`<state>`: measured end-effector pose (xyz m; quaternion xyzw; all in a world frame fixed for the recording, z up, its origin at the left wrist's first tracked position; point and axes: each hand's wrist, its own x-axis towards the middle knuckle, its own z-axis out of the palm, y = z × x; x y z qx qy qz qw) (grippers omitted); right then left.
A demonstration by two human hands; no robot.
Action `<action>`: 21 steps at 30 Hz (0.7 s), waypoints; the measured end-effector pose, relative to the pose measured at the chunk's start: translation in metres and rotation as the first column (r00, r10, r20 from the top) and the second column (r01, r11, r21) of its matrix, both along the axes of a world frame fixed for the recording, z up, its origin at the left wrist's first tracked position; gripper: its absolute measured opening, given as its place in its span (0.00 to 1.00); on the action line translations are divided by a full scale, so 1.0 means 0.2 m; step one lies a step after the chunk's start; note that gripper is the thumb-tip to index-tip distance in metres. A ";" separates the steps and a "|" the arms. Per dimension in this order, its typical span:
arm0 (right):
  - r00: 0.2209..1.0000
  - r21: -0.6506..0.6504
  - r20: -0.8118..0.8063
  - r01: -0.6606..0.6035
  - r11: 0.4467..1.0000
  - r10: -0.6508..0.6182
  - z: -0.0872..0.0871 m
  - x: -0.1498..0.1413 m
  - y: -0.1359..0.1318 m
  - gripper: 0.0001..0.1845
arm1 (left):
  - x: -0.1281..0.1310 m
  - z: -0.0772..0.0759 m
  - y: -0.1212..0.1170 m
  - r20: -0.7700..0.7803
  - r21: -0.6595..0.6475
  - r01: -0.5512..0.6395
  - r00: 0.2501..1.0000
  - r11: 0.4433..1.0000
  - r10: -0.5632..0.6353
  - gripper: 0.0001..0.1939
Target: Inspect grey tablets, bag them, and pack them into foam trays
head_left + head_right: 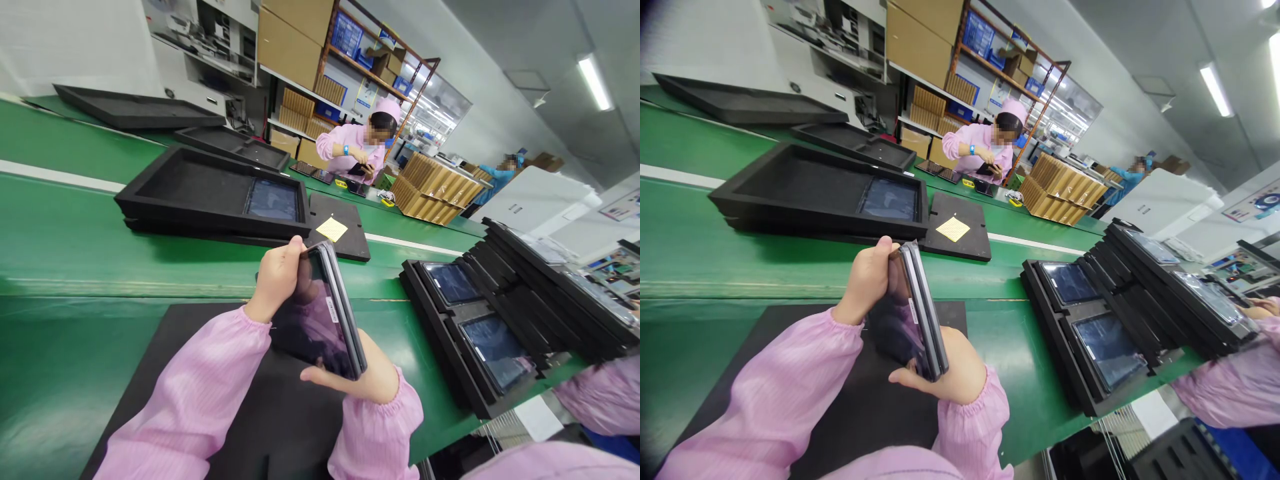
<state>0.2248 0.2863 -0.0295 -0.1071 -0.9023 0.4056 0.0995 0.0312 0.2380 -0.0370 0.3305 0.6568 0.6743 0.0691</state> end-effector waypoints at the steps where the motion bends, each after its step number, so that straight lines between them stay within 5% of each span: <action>1: 1.000 0.001 0.006 -0.001 1.000 0.001 0.00 0.00 0.00 0.21 | 0.00 0.00 0.00 -0.002 -0.003 -0.003 1.000 1.000 0.003 0.28; 21: 1.000 0.023 0.003 -0.008 1.000 0.008 -0.01 0.00 0.02 0.22 | 0.01 0.02 -0.01 0.005 -0.013 -0.017 1.000 1.000 0.017 0.26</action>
